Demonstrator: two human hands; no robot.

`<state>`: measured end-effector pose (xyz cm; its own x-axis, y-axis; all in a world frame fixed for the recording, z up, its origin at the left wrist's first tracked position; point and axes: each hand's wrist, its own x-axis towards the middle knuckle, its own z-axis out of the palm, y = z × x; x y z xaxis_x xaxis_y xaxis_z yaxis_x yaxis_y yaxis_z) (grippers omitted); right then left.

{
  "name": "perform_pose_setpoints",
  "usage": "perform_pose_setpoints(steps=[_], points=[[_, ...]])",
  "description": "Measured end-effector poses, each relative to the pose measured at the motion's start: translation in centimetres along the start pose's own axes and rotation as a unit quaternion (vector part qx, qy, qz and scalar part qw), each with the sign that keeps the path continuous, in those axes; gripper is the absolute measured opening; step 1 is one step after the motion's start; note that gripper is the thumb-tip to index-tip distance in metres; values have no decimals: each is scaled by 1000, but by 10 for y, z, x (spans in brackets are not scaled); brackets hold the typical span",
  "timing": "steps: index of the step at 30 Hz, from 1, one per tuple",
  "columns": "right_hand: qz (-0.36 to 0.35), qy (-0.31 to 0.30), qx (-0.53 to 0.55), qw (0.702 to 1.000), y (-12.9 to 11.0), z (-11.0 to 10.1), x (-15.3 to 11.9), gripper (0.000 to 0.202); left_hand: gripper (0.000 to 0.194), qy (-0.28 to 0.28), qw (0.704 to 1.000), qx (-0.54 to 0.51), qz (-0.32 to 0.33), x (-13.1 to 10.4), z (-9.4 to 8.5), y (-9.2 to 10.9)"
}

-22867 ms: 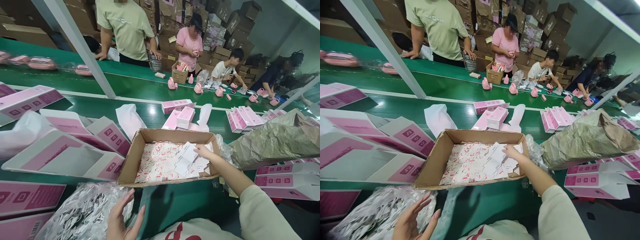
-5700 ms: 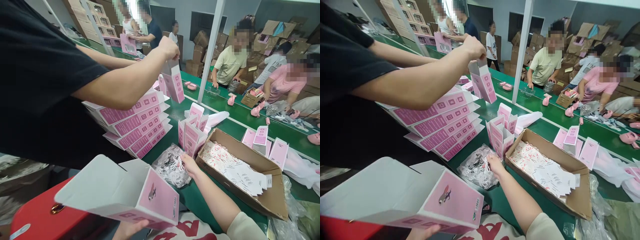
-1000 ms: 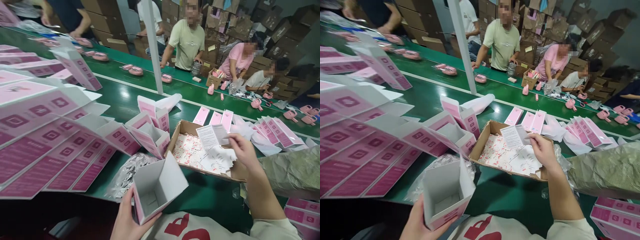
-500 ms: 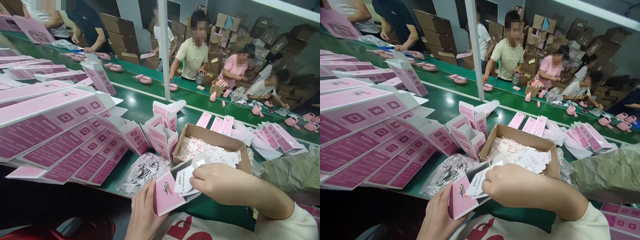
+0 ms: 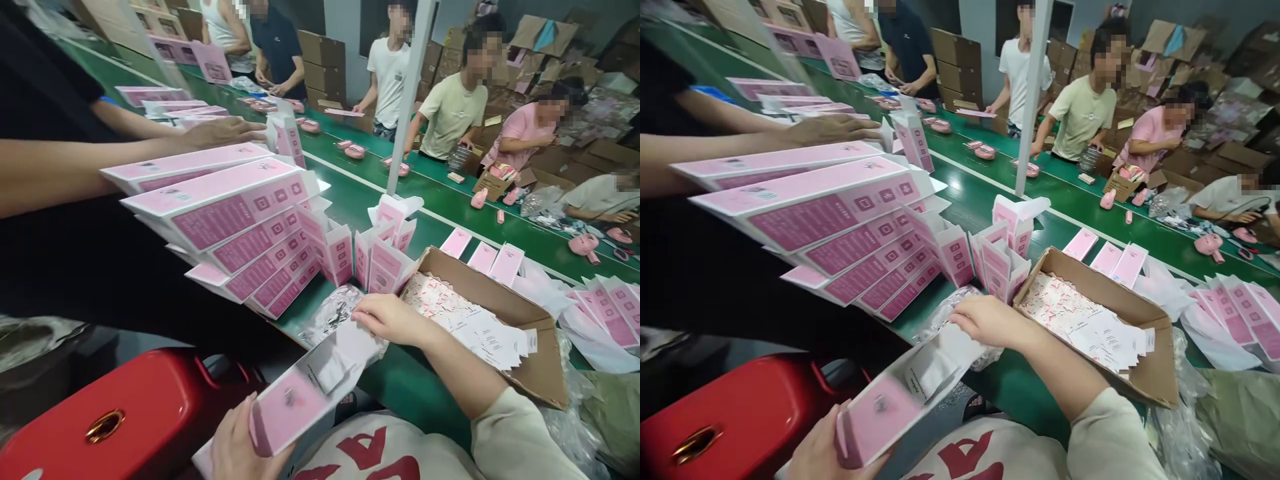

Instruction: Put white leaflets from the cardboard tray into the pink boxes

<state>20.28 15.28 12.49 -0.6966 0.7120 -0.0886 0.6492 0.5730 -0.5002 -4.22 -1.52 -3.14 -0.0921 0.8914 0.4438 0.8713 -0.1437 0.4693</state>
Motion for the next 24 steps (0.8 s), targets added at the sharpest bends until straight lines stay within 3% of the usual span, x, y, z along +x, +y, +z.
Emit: perform_pose_setpoints(steps=[3, 7, 12, 16, 18, 20, 22, 24], points=[[144, -25, -29, 989, 18, 38, 46, 14, 87, 34, 995, 84, 44, -7, 9, -4], [214, 64, 7, 975, 34, 67, 63, 38, 86, 82, 995, 62, -9, -20, 22, -12], [295, -69, -92, 949, 45, 89, 63, 20, 89, 95, 994, 46, 9, -25, 23, -20], [299, -65, -95, 947, 48, 97, 63, 23, 80, 110, 993, 40, -4, -10, 25, -11], [295, -7, -55, 954, 48, 86, 51, 17, 79, 114, 993, 34, 1, -3, 26, -5], [262, 118, 59, 956, 41, 68, 29, 9, 78, 112, 993, 35, 11, 3, 27, 0], [161, 254, 214, 929, 24, 48, 0, 4, 76, 97, 994, 39, 9, 8, 27, 6], [26, 301, 300, 905, -1, 33, -26, 4, 74, 78, 996, 37, 11, 14, 25, 14]])
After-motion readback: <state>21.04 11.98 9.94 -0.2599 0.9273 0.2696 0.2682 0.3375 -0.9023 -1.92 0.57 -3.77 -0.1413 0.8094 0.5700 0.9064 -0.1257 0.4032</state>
